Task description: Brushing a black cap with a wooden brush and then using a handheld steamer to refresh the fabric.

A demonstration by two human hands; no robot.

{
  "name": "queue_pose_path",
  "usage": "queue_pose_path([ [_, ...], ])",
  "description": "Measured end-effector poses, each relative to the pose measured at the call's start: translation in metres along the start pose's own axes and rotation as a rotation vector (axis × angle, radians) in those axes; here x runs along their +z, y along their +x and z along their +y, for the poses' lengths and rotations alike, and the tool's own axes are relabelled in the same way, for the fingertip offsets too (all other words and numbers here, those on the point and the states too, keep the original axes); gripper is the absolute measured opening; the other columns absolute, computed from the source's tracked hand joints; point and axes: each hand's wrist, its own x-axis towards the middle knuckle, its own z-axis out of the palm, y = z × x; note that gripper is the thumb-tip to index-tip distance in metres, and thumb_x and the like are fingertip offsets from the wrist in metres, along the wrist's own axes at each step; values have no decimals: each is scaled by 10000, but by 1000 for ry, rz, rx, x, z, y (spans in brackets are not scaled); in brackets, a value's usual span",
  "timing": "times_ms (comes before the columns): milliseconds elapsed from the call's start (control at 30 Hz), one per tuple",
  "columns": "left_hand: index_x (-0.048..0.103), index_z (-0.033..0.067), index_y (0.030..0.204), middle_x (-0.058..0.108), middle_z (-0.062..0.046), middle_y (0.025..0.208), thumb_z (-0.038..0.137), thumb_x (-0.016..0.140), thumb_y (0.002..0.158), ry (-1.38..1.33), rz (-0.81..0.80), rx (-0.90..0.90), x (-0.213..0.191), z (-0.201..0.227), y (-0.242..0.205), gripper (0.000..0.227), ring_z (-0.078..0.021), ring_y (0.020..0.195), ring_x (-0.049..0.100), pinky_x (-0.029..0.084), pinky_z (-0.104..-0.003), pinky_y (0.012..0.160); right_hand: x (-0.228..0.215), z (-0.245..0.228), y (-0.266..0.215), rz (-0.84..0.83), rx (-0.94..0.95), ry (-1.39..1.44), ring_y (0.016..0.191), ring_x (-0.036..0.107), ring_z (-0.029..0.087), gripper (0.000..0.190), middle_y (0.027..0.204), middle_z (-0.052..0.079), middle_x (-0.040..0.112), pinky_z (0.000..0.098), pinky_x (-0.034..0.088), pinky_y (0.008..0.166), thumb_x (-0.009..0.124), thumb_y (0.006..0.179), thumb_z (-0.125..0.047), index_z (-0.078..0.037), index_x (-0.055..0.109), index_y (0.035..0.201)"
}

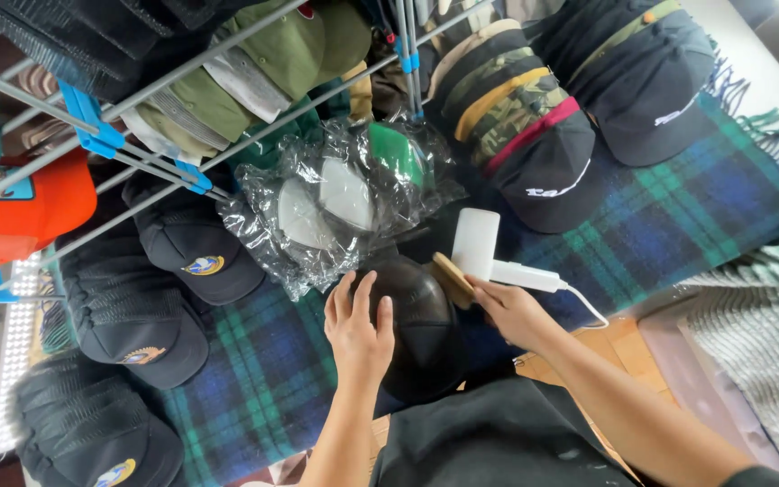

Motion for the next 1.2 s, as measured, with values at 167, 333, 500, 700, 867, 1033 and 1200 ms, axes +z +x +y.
queue_pose_path([
  [167, 619, 252, 1407, 532, -71, 1450, 405, 544, 1013, 136, 57, 40, 6, 11, -1, 430, -344, 1308, 524, 469, -536, 1024, -45, -3, -16, -178, 65, 145, 384, 506, 163, 420, 546, 82, 575, 238, 391, 345, 504, 1040, -239, -174, 638, 1433],
  [333, 619, 225, 1408, 541, -91, 1436, 436, 546, 998, 197, 60, 75, 4, 13, 1, 467, -365, 1296, 536, 477, -538, 1015, -25, -55, 41, -284, -51, -25, 461, 631, 162, 426, 938, 142, 797, 272, 551, 443, 467, 1072, -320, -288, 592, 1478],
  [500, 620, 112, 1393, 542, -165, 1422, 345, 542, 1004, 162, 73, 180, 7, 12, 5, 460, -376, 1306, 539, 438, -515, 1079, -22, -84, 81, -372, -240, -83, 1349, 575, 322, 411, 1422, 72, 650, 461, 457, 1150, 509, 1052, -333, -243, 614, 1440],
  [700, 636, 103, 1384, 549, -160, 1426, 339, 539, 1014, 122, 81, 173, 8, 12, 8, 449, -353, 1318, 540, 411, -482, 1120, -47, 47, 14, -328, -276, 182, 1248, 661, 329, 404, 1428, 79, 667, 483, 549, 1007, 518, 1033, -215, -183, 656, 1411],
  [867, 615, 108, 1378, 540, -157, 1469, 331, 521, 1016, 114, -4, 61, 0, 27, 11, 436, -374, 1327, 524, 431, -516, 1133, -50, 110, -48, -410, 153, 110, 559, 466, 122, 499, 622, 26, 522, 238, 405, 616, 465, 1023, -328, -335, 623, 1496],
  [1033, 609, 96, 1386, 535, -170, 1465, 323, 514, 1023, 120, -14, 87, 2, 20, 9, 438, -378, 1325, 524, 431, -518, 1131, -16, 37, -24, -344, 22, 194, 635, 519, 87, 491, 731, -20, 646, 210, 427, 661, 466, 1018, -321, -300, 644, 1475],
  [1200, 571, 52, 1426, 498, -202, 1437, 378, 445, 1040, 295, -4, 228, 3, 19, 9, 521, -389, 1327, 507, 379, -518, 1142, 10, -59, 58, -149, -426, 168, 1309, 602, 313, 412, 1408, 79, 652, 477, 461, 1124, 519, 1054, -294, -196, 617, 1442],
])
